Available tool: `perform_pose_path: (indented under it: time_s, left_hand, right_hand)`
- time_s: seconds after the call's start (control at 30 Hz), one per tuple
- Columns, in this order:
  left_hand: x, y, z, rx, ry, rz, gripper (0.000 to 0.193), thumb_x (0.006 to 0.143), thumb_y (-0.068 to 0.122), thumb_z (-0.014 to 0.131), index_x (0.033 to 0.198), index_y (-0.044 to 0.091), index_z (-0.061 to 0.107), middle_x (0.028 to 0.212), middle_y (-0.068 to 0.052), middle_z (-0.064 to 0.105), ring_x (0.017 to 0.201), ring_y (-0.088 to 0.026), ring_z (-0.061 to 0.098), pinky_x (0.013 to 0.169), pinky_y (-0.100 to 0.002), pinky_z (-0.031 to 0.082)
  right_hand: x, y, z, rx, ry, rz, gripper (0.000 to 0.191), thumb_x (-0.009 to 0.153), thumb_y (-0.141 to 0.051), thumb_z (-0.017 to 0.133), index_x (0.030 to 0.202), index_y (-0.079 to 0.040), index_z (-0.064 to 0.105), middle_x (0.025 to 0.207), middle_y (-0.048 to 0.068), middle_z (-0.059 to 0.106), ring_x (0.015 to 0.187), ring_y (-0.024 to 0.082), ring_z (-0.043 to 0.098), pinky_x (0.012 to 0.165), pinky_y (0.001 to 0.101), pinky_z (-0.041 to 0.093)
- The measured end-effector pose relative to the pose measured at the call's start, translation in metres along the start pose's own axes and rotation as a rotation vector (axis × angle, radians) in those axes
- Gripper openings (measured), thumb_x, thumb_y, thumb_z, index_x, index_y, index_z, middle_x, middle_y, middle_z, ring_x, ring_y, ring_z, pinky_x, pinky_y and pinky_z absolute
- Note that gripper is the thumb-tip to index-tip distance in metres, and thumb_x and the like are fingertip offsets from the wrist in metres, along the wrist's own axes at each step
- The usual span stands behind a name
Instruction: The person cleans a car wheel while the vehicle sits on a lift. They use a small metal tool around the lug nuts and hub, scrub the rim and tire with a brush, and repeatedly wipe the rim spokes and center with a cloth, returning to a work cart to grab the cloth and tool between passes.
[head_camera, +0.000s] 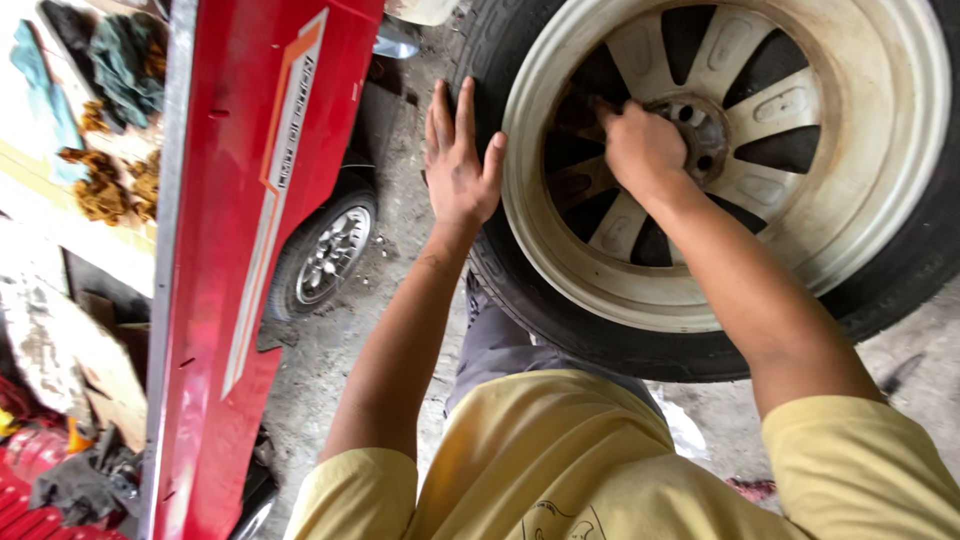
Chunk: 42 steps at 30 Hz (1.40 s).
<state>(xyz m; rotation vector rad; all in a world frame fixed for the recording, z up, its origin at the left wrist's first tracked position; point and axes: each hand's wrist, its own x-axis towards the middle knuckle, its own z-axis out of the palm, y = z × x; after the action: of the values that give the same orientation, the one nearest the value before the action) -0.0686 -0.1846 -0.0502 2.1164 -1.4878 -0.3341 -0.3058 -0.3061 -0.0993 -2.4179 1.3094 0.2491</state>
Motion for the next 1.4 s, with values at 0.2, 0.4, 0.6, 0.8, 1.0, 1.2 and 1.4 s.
perform_pose_path:
  time_s: [0.2,0.4,0.6,0.8,1.0,1.2,1.4]
  left_hand:
    - [0.001,0.001,-0.001,0.007,-0.005,0.000,0.071,0.105,0.051,0.054,0.164,0.019,0.030,0.171,-0.020,0.024,0.155,-0.046,0.030,0.128,-0.052,0.030]
    - [0.001,0.001,0.000,-0.009,-0.018,-0.008,0.072,0.106,0.050,0.055,0.166,0.021,0.029,0.173,-0.019,0.021,0.157,-0.045,0.026,0.128,-0.054,0.029]
    - [-0.001,0.003,-0.007,-0.018,-0.036,-0.026,0.071,0.106,0.051,0.054,0.166,0.022,0.029,0.174,-0.018,0.021,0.159,-0.043,0.026,0.128,-0.054,0.029]
    - [0.004,0.004,-0.007,0.008,-0.058,-0.057,0.072,0.104,0.052,0.054,0.165,0.021,0.030,0.172,-0.018,0.022,0.157,-0.044,0.026,0.125,-0.054,0.028]
    - [0.004,0.001,-0.006,0.004,-0.052,-0.047,0.073,0.104,0.053,0.053,0.165,0.021,0.029,0.172,-0.018,0.021,0.156,-0.043,0.026,0.125,-0.054,0.028]
    - [0.003,0.002,-0.007,0.015,-0.086,-0.078,0.074,0.104,0.055,0.052,0.165,0.022,0.029,0.173,-0.017,0.019,0.158,-0.042,0.024,0.124,-0.054,0.029]
    - [0.005,0.000,-0.009,0.025,-0.075,-0.075,0.074,0.104,0.056,0.052,0.166,0.024,0.028,0.174,-0.016,0.018,0.159,-0.041,0.022,0.126,-0.055,0.028]
  right_hand:
    - [0.010,0.005,0.008,-0.167,-0.109,-0.053,0.034,0.099,-0.012,0.054,0.129,-0.013,0.070,0.110,0.021,0.068,0.091,0.038,0.073,0.072,0.0486,0.060]
    - [0.007,0.007,0.000,-0.195,-0.088,-0.072,0.041,0.095,-0.011,0.054,0.134,-0.012,0.066,0.104,0.023,0.068,0.085,0.040,0.072,0.068,0.0507,0.059]
    - [0.008,0.004,-0.005,-0.241,-0.091,-0.066,0.028,0.102,-0.010,0.051,0.121,-0.012,0.072,0.109,0.020,0.070,0.095,0.038,0.073,0.076,0.0501,0.060]
    - [0.010,0.000,-0.004,-0.221,-0.142,-0.053,0.030,0.096,-0.009,0.052,0.119,-0.009,0.071,0.109,0.022,0.068,0.089,0.040,0.073,0.069,0.0506,0.060]
    - [0.004,-0.003,-0.007,-0.179,-0.086,-0.094,0.038,0.094,-0.008,0.054,0.129,-0.011,0.067,0.107,0.023,0.067,0.085,0.040,0.073,0.070,0.0508,0.059]
    - [0.000,-0.002,-0.008,-0.188,-0.136,-0.076,0.032,0.099,-0.011,0.053,0.128,-0.009,0.067,0.110,0.021,0.067,0.092,0.039,0.072,0.073,0.0497,0.060]
    - [0.002,-0.008,-0.009,-0.052,-0.059,-0.056,0.049,0.092,-0.006,0.054,0.141,-0.012,0.062,0.105,0.024,0.066,0.088,0.043,0.070,0.072,0.0526,0.058]
